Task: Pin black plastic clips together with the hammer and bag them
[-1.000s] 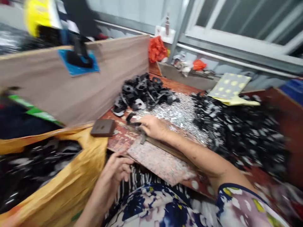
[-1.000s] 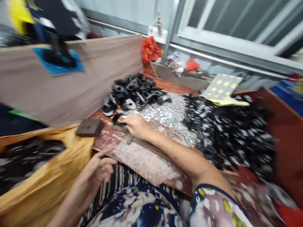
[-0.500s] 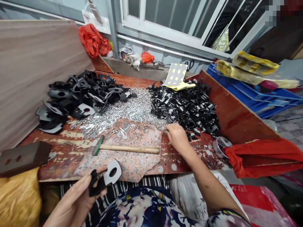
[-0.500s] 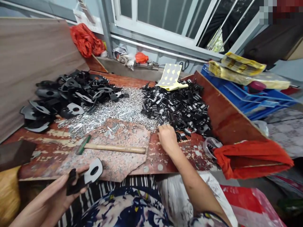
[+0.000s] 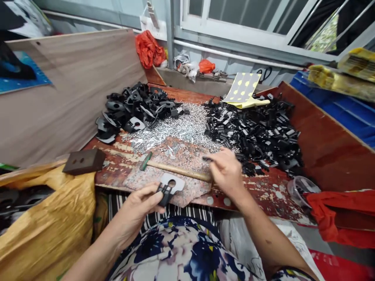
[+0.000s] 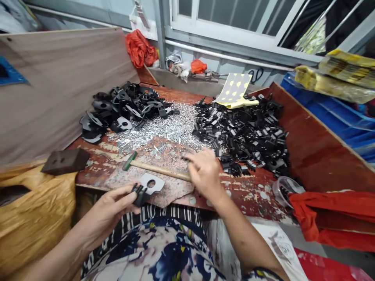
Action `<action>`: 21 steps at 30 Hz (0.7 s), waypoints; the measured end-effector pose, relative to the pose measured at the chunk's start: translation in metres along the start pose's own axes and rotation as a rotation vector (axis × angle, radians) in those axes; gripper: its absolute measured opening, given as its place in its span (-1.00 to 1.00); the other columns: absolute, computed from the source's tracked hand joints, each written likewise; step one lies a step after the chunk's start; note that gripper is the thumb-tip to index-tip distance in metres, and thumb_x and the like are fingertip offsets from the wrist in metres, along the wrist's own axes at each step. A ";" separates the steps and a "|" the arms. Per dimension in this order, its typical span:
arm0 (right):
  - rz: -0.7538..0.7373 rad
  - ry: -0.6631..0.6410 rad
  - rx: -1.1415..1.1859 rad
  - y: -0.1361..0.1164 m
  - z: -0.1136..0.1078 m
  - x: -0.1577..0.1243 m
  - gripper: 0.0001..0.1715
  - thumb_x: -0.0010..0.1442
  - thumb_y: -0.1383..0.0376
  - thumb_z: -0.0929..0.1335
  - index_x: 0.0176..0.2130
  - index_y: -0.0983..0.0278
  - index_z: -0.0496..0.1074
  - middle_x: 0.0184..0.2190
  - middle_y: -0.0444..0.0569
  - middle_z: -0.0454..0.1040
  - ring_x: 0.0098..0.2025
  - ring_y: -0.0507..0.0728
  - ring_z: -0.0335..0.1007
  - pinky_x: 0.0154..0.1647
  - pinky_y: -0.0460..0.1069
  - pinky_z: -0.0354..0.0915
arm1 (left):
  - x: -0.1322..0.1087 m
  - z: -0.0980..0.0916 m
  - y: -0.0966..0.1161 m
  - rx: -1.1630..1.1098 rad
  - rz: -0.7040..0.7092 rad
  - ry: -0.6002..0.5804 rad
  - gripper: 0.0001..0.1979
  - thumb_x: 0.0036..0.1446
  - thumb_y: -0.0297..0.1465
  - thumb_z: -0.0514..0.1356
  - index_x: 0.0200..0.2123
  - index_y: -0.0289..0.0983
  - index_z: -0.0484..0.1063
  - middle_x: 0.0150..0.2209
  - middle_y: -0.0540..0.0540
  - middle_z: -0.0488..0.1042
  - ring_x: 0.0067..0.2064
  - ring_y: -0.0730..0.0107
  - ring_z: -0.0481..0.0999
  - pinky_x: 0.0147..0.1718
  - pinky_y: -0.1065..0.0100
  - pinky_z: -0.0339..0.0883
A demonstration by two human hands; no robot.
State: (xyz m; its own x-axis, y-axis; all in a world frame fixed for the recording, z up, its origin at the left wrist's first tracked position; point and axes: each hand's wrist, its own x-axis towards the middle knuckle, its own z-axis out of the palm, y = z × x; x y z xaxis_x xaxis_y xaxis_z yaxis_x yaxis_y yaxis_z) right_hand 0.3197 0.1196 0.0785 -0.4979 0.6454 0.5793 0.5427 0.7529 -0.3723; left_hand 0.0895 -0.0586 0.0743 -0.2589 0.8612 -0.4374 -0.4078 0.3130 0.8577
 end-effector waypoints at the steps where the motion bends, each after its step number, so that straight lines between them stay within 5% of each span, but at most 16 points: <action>1: -0.048 -0.011 0.152 -0.022 0.007 -0.003 -0.67 0.27 0.40 0.31 -0.12 0.11 0.61 -0.34 -0.15 0.61 -0.27 0.10 0.48 0.27 0.25 0.21 | 0.001 0.007 0.001 -0.016 0.019 -0.032 -0.68 -0.12 -0.18 0.53 -0.35 -0.27 0.70 0.03 -0.16 0.51 -0.25 0.34 0.50 -0.36 0.38 0.54; 6: -0.064 -0.042 0.475 -0.084 0.037 -0.021 -0.63 0.25 0.43 0.32 -0.11 0.07 0.61 -0.41 -0.15 0.57 -0.33 0.10 0.46 0.28 0.35 0.20 | 0.008 0.025 0.000 -0.115 0.125 -0.162 -0.74 0.03 -0.19 0.45 -0.34 -0.28 0.67 -0.28 -0.10 0.47 -0.33 0.37 0.47 -0.38 0.38 0.50; 14: 0.141 -0.047 0.603 -0.086 0.055 -0.021 -0.76 0.28 0.37 0.35 -0.19 0.10 0.62 -0.37 -0.13 0.62 -0.34 0.11 0.50 0.31 0.34 0.18 | 0.008 0.016 -0.007 -0.112 0.202 -0.140 -0.76 0.06 -0.22 0.43 -0.34 -0.30 0.66 -0.17 -0.14 0.41 -0.23 0.32 0.44 -0.41 0.42 0.50; 18: -0.012 -0.079 0.577 -0.088 0.060 -0.025 -0.65 0.27 0.41 0.33 -0.07 0.06 0.61 -0.35 -0.12 0.61 -0.28 0.14 0.49 0.27 0.32 0.21 | 0.008 0.013 -0.011 -0.122 0.183 -0.147 -0.77 0.08 -0.22 0.42 -0.37 -0.30 0.65 -0.22 -0.11 0.40 -0.29 0.39 0.41 -0.42 0.43 0.49; 21: 0.033 -0.092 0.645 -0.093 0.061 -0.034 -0.65 0.29 0.40 0.33 -0.03 0.09 0.60 -0.33 -0.08 0.60 -0.22 0.15 0.49 0.13 0.21 0.34 | 0.011 0.010 -0.014 -0.104 0.186 -0.155 -0.75 0.06 -0.19 0.42 -0.36 -0.29 0.66 -0.21 -0.11 0.39 -0.32 0.40 0.41 -0.45 0.42 0.49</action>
State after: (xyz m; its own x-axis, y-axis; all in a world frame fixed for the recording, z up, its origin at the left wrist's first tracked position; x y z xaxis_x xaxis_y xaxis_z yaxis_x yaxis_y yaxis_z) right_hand 0.2448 0.0353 0.0493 -0.5596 0.6561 0.5064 0.0576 0.6403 -0.7660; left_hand 0.1013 -0.0496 0.0606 -0.2036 0.9537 -0.2213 -0.4556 0.1077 0.8836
